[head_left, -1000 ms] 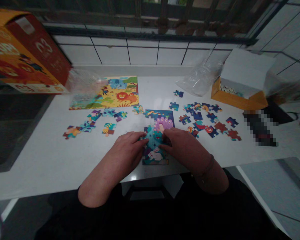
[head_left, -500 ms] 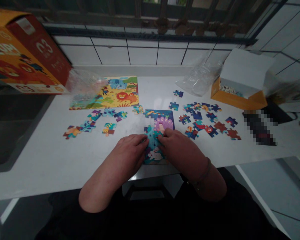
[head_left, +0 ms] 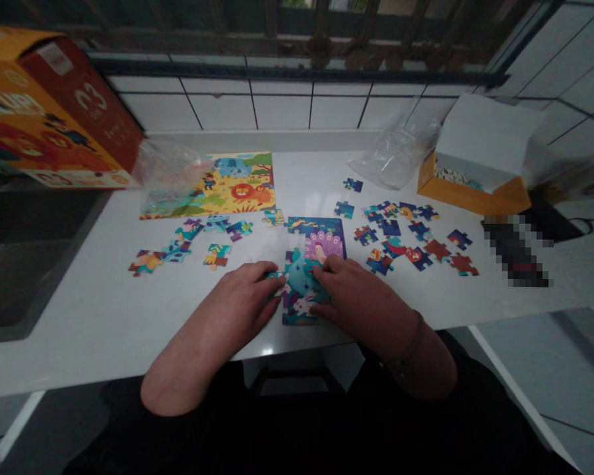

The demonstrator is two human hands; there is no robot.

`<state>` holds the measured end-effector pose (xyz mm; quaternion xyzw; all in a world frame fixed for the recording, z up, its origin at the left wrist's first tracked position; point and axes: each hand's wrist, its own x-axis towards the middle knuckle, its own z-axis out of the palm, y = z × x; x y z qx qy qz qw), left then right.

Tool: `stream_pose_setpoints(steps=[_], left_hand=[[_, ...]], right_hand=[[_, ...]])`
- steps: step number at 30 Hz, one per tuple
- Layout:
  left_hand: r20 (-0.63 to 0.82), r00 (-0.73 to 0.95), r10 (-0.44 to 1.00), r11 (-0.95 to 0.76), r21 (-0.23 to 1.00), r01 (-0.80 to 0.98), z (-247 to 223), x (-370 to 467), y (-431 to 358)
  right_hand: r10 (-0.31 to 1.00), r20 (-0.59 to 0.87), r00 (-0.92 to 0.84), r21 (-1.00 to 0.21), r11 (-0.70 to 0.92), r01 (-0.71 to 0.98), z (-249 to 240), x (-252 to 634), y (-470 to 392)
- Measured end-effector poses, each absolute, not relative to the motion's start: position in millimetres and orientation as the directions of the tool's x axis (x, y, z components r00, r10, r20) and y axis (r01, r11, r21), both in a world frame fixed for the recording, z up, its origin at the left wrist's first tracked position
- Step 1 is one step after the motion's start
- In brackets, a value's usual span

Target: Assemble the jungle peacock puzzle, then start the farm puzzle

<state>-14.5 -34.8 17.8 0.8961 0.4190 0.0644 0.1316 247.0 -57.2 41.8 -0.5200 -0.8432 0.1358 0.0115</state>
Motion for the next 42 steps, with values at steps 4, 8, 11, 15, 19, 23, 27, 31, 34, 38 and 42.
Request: stream_pose_setpoints(steps=[4, 8, 11, 15, 19, 23, 27, 31, 34, 38, 42], left_hand=[[-0.013, 0.625, 0.781, -0.601, 0.260, 0.756, 23, -8, -39], [0.021, 0.621, 0.783, -0.598, 0.299, 0.744, 22, -5, -43], [0.044, 0.639, 0.768, -0.609, 0.360, 0.707, 16, -2, -44], [0.055, 0.631, 0.774, -0.601, 0.379, 0.704, 6, 1, -44], [0.079, 0.628, 0.774, -0.608, 0.368, 0.704, 2, 4, -42], [0.087, 0.628, 0.773, -0.611, 0.367, 0.701, 1, 6, -41], [0.087, 0.635, 0.767, -0.617, 0.368, 0.695, 1, 6, -39], [0.067, 0.635, 0.770, -0.613, 0.353, 0.707, -1, 4, -36], [0.077, 0.636, 0.768, -0.620, 0.335, 0.709, -4, 2, -35], [0.114, 0.651, 0.750, -0.646, 0.337, 0.685, -3, 1, -34], [0.107, 0.665, 0.739, -0.659, 0.320, 0.680, 7, 8, -26]], right_hand=[[0.883, -0.078, -0.462, -0.249, 0.431, 0.867, 36, 246, -62], [0.884, -0.069, -0.463, -0.269, 0.431, 0.862, 33, 249, -61], [0.878, -0.063, -0.474, -0.287, 0.439, 0.851, 32, 252, -57], [0.880, -0.086, -0.467, -0.300, 0.424, 0.855, 33, 256, -54], [0.871, -0.101, -0.481, -0.315, 0.431, 0.846, 35, 258, -49], [0.844, -0.048, -0.533, -0.412, 0.470, 0.781, 37, 277, -35], [0.949, 0.117, -0.292, -0.394, 0.314, 0.864, 38, 329, -14], [0.993, 0.108, 0.045, -0.228, -0.020, 0.973, 32, 386, -5], [0.982, 0.038, 0.185, -0.138, -0.178, 0.974, 27, 412, -8], [0.934, 0.036, 0.354, -0.094, -0.350, 0.932, 28, 420, -12], [0.893, 0.068, 0.444, -0.157, -0.430, 0.889, 35, 423, -14]])
